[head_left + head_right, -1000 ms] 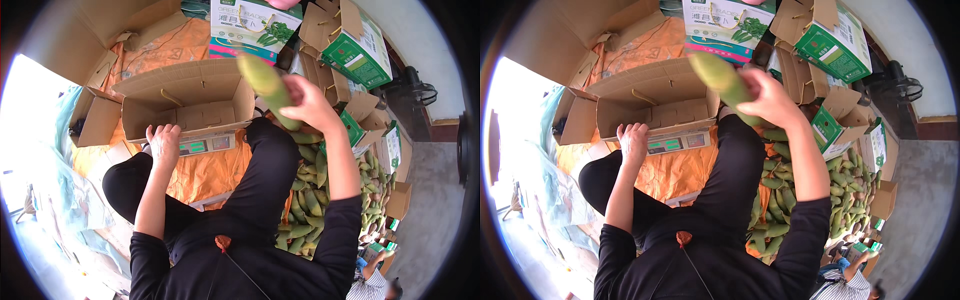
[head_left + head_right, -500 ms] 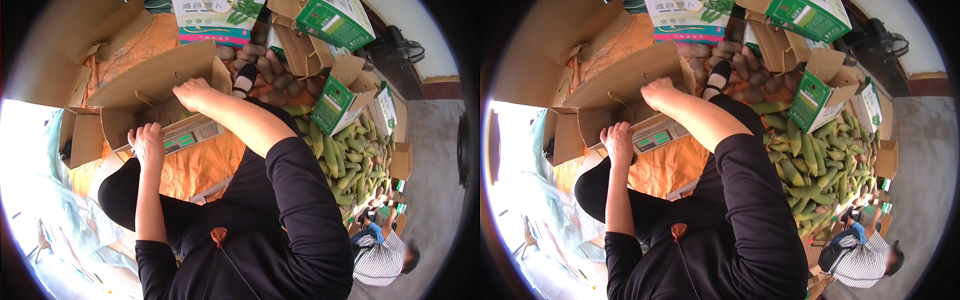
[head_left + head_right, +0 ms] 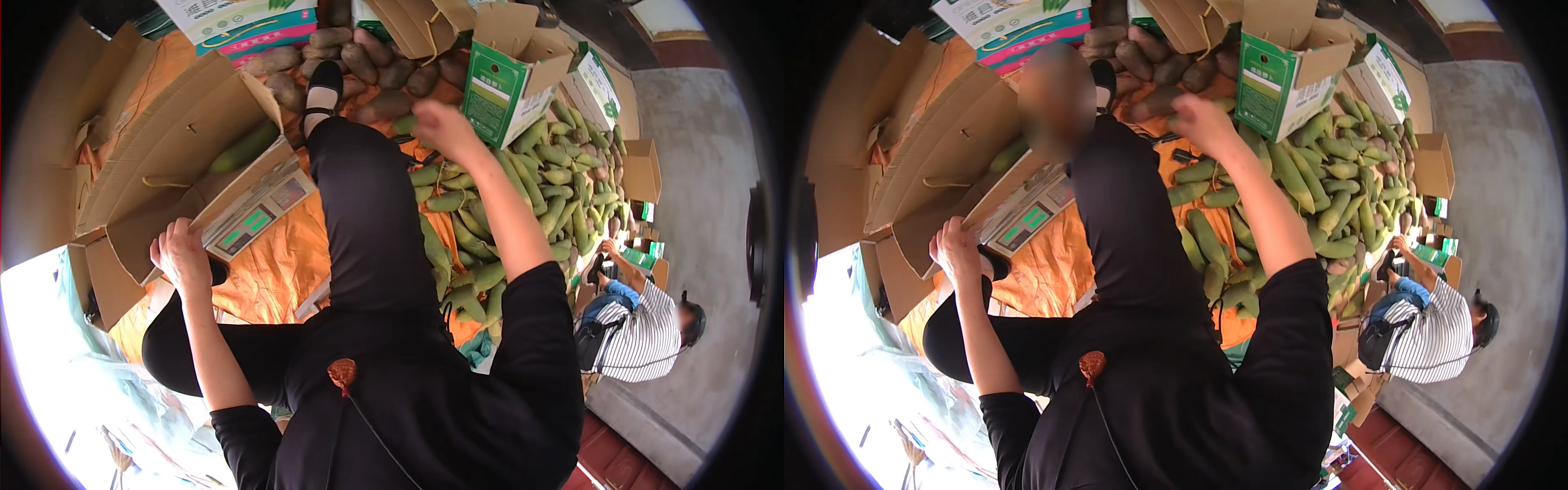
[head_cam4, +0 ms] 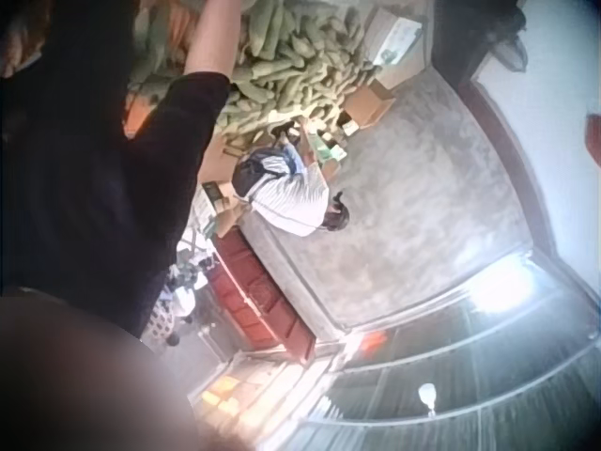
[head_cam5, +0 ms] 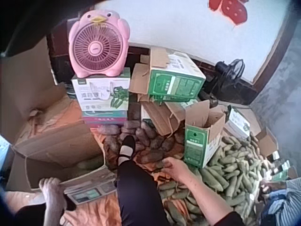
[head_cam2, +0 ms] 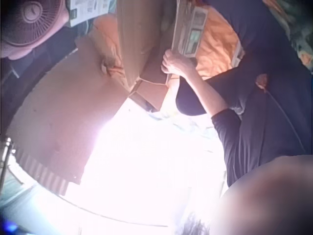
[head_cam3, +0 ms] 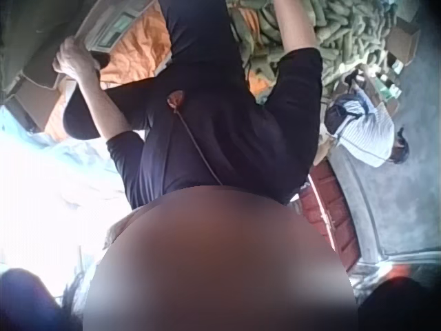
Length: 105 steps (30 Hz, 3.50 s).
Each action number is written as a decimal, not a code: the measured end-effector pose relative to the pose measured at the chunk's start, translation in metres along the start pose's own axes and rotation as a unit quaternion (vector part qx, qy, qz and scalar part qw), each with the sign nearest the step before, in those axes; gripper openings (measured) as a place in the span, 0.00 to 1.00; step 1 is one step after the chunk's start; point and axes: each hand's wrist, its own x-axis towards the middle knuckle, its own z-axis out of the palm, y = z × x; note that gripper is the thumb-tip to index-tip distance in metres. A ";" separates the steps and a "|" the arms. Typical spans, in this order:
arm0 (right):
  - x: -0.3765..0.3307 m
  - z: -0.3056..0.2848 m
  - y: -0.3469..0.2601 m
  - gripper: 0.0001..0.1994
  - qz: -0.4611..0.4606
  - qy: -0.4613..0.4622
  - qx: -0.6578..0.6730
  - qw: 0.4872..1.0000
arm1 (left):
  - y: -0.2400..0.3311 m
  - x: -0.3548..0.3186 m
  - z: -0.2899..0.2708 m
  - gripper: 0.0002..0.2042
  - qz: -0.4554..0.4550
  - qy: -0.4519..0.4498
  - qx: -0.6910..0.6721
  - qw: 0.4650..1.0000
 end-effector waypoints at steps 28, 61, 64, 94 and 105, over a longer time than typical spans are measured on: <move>-0.180 0.204 0.223 0.35 0.430 -0.147 -0.060 0.889 | 0.005 0.000 -0.011 0.07 -0.015 0.010 -0.027 0.999; 0.039 -0.001 -0.281 0.27 -0.381 -0.063 0.036 0.922 | -0.002 -0.002 0.001 0.02 -0.024 0.058 -0.084 0.994; 0.058 0.061 -0.315 0.27 -0.428 -0.086 -0.011 0.900 | -0.002 -0.003 0.004 0.06 -0.022 0.045 -0.076 0.996; 0.018 -0.006 -0.039 0.18 -0.107 -0.015 0.089 0.990 | 0.003 0.004 0.002 0.09 0.006 0.012 -0.005 1.000; -0.222 0.094 0.195 0.17 0.340 -0.204 -0.012 0.918 | -0.004 0.000 0.006 0.07 0.023 0.005 0.000 1.000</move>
